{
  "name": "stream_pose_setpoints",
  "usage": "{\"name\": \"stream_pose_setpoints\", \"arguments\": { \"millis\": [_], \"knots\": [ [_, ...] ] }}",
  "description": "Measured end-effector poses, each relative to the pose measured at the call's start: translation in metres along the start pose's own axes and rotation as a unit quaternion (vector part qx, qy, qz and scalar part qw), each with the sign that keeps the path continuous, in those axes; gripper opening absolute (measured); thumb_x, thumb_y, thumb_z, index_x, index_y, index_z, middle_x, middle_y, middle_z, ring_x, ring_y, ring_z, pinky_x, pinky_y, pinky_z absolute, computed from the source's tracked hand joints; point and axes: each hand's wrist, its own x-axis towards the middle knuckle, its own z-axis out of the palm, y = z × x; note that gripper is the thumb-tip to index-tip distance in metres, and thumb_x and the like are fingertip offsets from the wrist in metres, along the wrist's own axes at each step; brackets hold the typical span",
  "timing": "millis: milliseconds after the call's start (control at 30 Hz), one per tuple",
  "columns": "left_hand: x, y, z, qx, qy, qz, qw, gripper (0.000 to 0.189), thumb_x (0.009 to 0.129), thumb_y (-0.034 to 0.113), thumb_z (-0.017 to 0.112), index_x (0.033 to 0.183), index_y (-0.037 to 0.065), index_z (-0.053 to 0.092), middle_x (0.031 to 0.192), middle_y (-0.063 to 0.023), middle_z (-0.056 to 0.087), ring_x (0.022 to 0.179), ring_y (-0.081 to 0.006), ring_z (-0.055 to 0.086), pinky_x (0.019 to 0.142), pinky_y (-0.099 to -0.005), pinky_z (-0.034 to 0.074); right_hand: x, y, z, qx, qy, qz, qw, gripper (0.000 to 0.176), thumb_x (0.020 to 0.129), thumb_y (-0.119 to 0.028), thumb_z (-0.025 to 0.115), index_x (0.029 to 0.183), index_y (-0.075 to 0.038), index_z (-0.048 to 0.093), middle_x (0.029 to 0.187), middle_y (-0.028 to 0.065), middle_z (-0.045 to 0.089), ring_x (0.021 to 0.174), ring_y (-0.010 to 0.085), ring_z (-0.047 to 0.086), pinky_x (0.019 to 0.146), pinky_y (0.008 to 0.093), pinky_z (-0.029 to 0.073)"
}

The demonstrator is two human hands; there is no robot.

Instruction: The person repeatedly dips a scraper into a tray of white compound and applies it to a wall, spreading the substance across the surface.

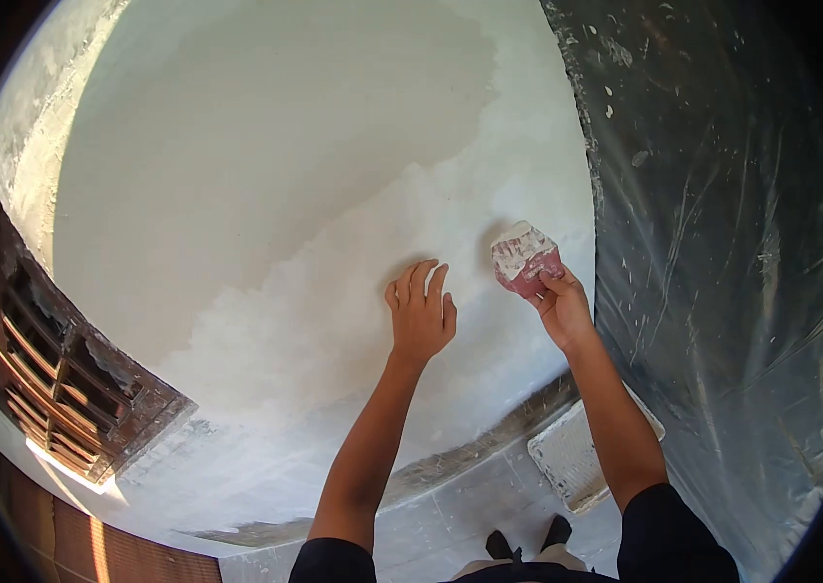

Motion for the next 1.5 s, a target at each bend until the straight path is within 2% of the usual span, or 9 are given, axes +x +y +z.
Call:
{"name": "stream_pose_setpoints", "arguments": {
  "millis": [367, 533, 600, 700, 800, 1033, 1233, 1400, 1500],
  "knots": [
    [0.048, -0.100, -0.085, 0.141, 0.067, 0.111, 0.982, 0.042, 0.079, 0.010, 0.059, 0.121, 0.009, 0.056, 0.127, -0.0082, 0.053, 0.122, -0.0271, 0.045, 0.096, -0.0451, 0.030, 0.011, 0.033, 0.116, -0.104, -0.008, -0.165, 0.981, 0.032, 0.098, 0.002, 0.045, 0.128, 0.007, 0.053, 0.120, 0.0155, 0.063, 0.110, 0.0225, 0.062, 0.098, 0.0348, 0.049],
    [0.077, -0.114, -0.082, 0.174, 0.110, 0.184, 0.961, 0.040, 0.077, 0.014, 0.059, 0.117, 0.012, 0.059, 0.123, -0.0058, 0.056, 0.117, -0.0227, 0.048, 0.094, -0.0419, 0.032, 0.010, 0.052, 0.148, -0.416, 0.079, -0.434, 0.795, 0.035, 0.093, 0.007, 0.048, 0.127, 0.008, 0.055, 0.121, 0.0251, 0.063, 0.104, 0.0327, 0.067, 0.087, 0.0323, 0.052],
    [0.075, -0.115, -0.076, 0.173, 0.122, 0.201, 0.957, 0.040, 0.077, 0.014, 0.059, 0.117, 0.013, 0.056, 0.123, -0.0070, 0.055, 0.117, -0.0239, 0.048, 0.093, -0.0425, 0.031, 0.019, 0.062, 0.151, -0.427, 0.091, -0.447, 0.781, 0.039, 0.090, 0.010, 0.049, 0.129, 0.007, 0.054, 0.124, 0.0279, 0.060, 0.108, 0.0376, 0.065, 0.088, 0.0349, 0.054],
    [0.073, -0.117, -0.073, 0.155, 0.137, 0.214, 0.955, 0.041, 0.078, 0.015, 0.058, 0.118, 0.014, 0.051, 0.123, -0.0083, 0.054, 0.116, -0.0254, 0.048, 0.092, -0.0429, 0.030, 0.033, 0.083, 0.153, -0.460, 0.129, -0.559, 0.678, 0.042, 0.089, 0.012, 0.051, 0.130, 0.007, 0.054, 0.121, 0.0279, 0.062, 0.111, 0.0375, 0.064, 0.089, 0.0378, 0.055],
    [0.071, -0.118, -0.074, 0.132, 0.143, 0.215, 0.957, 0.041, 0.078, 0.017, 0.058, 0.119, 0.016, 0.049, 0.123, -0.0085, 0.055, 0.115, -0.0263, 0.048, 0.091, -0.0431, 0.030, 0.039, 0.097, 0.160, -0.520, 0.146, -0.578, 0.612, 0.045, 0.084, 0.014, 0.053, 0.129, 0.008, 0.054, 0.126, 0.0277, 0.059, 0.113, 0.0381, 0.062, 0.090, 0.0392, 0.055],
    [0.071, -0.119, -0.074, 0.093, 0.150, 0.216, 0.960, 0.041, 0.079, 0.019, 0.058, 0.119, 0.015, 0.049, 0.122, -0.0096, 0.054, 0.115, -0.0281, 0.048, 0.091, -0.0452, 0.030, 0.053, 0.126, 0.183, -0.655, 0.167, -0.485, 0.555, 0.058, 0.079, 0.001, 0.062, 0.133, 0.014, 0.046, 0.136, 0.0346, 0.047, 0.125, 0.0467, 0.050, 0.097, 0.0426, 0.051],
    [0.071, -0.119, -0.074, 0.090, 0.142, 0.219, 0.961, 0.041, 0.079, 0.019, 0.059, 0.118, 0.014, 0.049, 0.122, -0.0099, 0.053, 0.115, -0.0290, 0.048, 0.091, -0.0456, 0.030, 0.028, 0.141, 0.169, -0.705, 0.121, -0.465, 0.522, 0.055, 0.078, 0.003, 0.061, 0.131, 0.012, 0.049, 0.132, 0.0319, 0.053, 0.121, 0.0446, 0.054, 0.097, 0.0439, 0.051],
    [0.070, -0.120, -0.075, 0.098, 0.131, 0.209, 0.964, 0.041, 0.078, 0.019, 0.060, 0.118, 0.014, 0.049, 0.122, -0.0097, 0.053, 0.115, -0.0290, 0.047, 0.091, -0.0455, 0.030, -0.015, 0.103, 0.153, -0.648, 0.113, -0.520, 0.545, 0.049, 0.077, 0.009, 0.060, 0.126, 0.004, 0.055, 0.116, 0.0241, 0.065, 0.107, 0.0379, 0.064, 0.089, 0.0442, 0.052],
    [0.071, -0.118, -0.072, 0.098, 0.131, 0.196, 0.967, 0.041, 0.078, 0.018, 0.060, 0.117, 0.014, 0.049, 0.122, -0.0094, 0.053, 0.115, -0.0289, 0.047, 0.091, -0.0454, 0.029, -0.013, 0.066, 0.161, -0.421, 0.136, -0.392, 0.807, 0.036, 0.087, 0.012, 0.049, 0.121, 0.003, 0.053, 0.105, 0.0253, 0.063, 0.099, 0.0413, 0.063, 0.086, 0.0433, 0.049]
  ]
}}
